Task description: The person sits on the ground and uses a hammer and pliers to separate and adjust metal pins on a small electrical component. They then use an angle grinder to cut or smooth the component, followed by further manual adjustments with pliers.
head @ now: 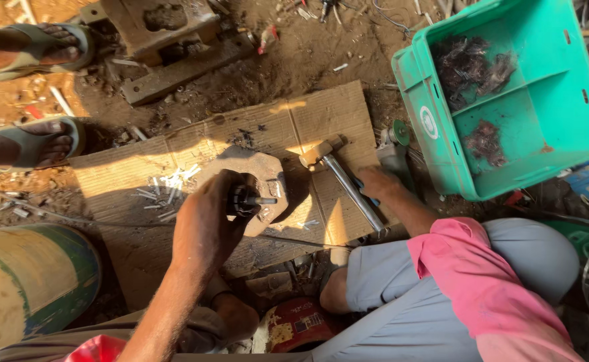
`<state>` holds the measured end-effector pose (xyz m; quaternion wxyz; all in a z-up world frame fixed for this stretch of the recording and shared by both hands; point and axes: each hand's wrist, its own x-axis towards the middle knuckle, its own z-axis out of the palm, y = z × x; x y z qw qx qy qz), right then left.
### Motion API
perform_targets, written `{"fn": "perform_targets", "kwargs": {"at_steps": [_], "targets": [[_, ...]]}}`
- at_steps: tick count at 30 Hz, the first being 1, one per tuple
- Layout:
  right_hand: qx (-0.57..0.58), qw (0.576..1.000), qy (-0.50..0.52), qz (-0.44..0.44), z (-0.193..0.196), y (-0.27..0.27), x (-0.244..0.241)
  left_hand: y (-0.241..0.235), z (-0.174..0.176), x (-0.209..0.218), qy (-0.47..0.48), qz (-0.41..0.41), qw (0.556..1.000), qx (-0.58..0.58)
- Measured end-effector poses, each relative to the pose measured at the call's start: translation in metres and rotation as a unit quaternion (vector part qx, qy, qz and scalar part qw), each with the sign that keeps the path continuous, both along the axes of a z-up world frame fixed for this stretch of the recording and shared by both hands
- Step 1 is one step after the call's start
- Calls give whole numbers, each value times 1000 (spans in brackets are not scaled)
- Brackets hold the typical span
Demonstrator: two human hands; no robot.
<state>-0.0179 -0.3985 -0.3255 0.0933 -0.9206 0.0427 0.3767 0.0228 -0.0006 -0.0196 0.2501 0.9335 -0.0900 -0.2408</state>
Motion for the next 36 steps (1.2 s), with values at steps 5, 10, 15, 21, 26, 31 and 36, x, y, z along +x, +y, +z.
{"fn": "perform_targets", "kwargs": {"at_steps": [5, 10, 15, 21, 26, 31, 36], "targets": [[-18, 999, -36, 3, -4, 10, 0, 4, 7, -9, -128, 1, 989, -71], [-15, 997, -50, 50, 15, -3, 4, 8, 3, -9, -140, -18, 988, -69], [-84, 996, 2, 31, 11, -22, 16, 7, 3, -8, -154, -7, 985, -82], [17, 991, 74, -109, -13, -47, 13, 10, 9, -6, -187, -8, 976, -106], [207, 931, 166, -252, 29, -47, 49, 6, 15, 0, -164, 12, 979, -121], [327, 884, 141, -304, 161, -37, 70, 6, 22, 11, -110, 39, 987, -107], [707, 649, 166, -228, 280, 12, 69, 14, 25, 12, -212, 16, 972, -101]]}}
